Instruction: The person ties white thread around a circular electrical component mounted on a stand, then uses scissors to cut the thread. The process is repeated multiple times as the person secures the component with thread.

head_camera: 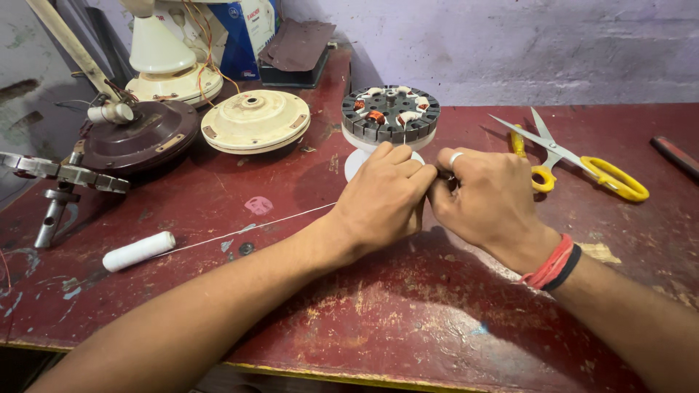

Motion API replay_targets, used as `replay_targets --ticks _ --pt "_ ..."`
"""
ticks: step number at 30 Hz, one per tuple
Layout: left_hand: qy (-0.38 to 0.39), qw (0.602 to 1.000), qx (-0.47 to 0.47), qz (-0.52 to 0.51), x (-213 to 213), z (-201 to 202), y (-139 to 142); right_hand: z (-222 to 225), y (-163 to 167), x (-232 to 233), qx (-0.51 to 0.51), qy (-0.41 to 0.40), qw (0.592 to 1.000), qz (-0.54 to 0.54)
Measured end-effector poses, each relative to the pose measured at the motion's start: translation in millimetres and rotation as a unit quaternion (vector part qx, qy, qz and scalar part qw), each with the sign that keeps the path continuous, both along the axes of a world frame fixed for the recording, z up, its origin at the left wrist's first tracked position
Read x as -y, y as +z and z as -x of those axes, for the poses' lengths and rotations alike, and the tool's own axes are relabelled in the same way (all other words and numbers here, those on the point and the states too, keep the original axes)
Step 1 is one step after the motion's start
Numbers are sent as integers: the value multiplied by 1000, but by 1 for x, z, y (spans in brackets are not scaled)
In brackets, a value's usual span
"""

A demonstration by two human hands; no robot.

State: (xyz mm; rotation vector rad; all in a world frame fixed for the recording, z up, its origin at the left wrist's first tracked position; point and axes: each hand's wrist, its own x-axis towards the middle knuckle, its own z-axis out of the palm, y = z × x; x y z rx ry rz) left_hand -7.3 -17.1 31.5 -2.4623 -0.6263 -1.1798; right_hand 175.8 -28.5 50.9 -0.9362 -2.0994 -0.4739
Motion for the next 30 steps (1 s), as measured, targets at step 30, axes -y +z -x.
replay_targets --ticks 30 --pt "-23 993 104 57 16 15 17 -10 -8 0 -224 144 946 183"
